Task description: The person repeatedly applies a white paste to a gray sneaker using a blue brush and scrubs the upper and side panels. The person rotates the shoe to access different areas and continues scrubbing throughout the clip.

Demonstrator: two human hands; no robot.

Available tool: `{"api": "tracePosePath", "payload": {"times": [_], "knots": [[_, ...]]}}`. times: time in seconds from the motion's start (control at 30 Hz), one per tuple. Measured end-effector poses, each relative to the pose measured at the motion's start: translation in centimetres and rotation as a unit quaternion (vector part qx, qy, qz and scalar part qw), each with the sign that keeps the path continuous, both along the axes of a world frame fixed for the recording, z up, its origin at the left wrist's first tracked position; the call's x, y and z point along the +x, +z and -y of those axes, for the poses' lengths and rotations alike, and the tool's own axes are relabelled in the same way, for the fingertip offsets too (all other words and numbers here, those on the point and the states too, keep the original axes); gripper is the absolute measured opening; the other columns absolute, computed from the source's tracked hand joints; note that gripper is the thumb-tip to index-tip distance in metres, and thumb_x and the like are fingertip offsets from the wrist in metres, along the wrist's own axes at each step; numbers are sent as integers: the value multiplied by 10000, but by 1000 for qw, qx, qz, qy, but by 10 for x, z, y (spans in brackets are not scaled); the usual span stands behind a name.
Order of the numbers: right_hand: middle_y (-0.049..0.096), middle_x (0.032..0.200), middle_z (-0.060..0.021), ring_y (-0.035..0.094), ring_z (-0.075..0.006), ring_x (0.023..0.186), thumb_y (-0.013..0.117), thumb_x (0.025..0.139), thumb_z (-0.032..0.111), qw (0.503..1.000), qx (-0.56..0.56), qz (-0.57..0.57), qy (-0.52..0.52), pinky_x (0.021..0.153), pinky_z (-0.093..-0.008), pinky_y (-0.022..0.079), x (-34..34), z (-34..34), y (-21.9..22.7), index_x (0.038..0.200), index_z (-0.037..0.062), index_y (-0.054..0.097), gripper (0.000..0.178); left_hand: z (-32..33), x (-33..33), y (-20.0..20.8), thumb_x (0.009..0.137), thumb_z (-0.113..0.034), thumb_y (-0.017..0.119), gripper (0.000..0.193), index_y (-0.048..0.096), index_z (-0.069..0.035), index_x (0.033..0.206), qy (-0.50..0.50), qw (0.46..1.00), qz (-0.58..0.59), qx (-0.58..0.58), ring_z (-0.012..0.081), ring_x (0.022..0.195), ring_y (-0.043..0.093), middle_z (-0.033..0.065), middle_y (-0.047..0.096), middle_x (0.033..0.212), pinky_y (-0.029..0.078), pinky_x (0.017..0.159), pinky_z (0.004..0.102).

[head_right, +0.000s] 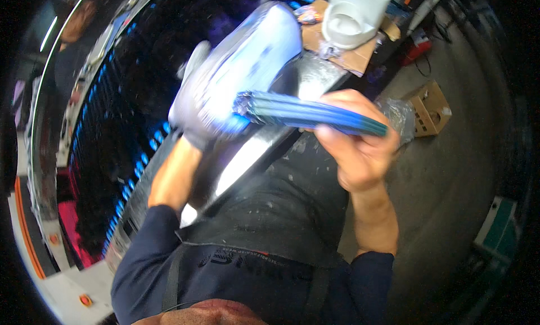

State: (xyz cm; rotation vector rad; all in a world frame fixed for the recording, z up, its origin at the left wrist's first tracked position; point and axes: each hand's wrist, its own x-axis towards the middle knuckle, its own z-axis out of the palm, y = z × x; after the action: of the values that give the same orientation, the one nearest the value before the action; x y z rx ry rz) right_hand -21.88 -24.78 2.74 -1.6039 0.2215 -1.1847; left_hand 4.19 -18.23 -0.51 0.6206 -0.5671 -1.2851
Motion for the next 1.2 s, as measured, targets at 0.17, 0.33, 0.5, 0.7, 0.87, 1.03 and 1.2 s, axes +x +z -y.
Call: {"api": "tracePosePath", "payload": {"times": [0.17,0.33,0.5,0.7,0.87,1.03,1.2], "knots": [[776,1005,-164,752,-229,817,668,1013,86,968,208,11,-141,777,-343,618,49,61,-51,1153,-85,718,226,-44,-8,-31,1103,-291,516,421,598,11,1385,37,998,34,24,230,1037,718,145,717,1224,610,930,363],[732,1056,-272,731,-402,977,742,856,-61,931,-307,-41,-193,893,-435,595,50,-22,-34,1143,-92,712,290,-72,5,-29,1097,-271,517,414,592,5,1395,69,997,42,3,234,1080,711,148,707,1251,606,961,370],[734,962,-182,688,-226,791,625,973,151,997,76,4,-21,723,-325,565,50,-17,-41,1041,-100,686,267,-125,14,-14,1091,-252,517,409,586,-2,1406,129,989,68,-32,238,1124,705,152,697,1279,602,993,377],[747,970,-184,693,-207,749,608,1032,140,987,163,1,6,690,-324,587,75,5,-59,1108,-91,694,257,-225,44,-3,1083,-229,518,406,579,-9,1419,323,940,97,-49,242,1175,698,156,685,1311,597,1030,385],[747,976,-177,699,-209,750,596,1042,129,986,167,-24,4,687,-317,593,77,11,-68,1124,-81,690,244,-283,158,0,1047,-230,593,254,672,-32,1185,474,877,64,56,208,1005,723,97,725,1129,620,876,363],[742,986,-167,698,-197,759,611,1041,132,987,156,-33,12,686,-308,598,91,4,-73,1117,-77,688,236,-296,301,-33,1032,-319,618,380,677,33,1164,457,688,357,435,239,924,730,142,742,1084,618,852,353],[740,1003,-166,696,-197,762,624,1037,132,986,157,-42,-21,683,-315,597,87,0,-79,1105,-74,688,226,-281,360,-65,1018,-302,626,388,657,36,1207,370,552,505,550,240,955,726,143,738,1102,613,876,356]]}}
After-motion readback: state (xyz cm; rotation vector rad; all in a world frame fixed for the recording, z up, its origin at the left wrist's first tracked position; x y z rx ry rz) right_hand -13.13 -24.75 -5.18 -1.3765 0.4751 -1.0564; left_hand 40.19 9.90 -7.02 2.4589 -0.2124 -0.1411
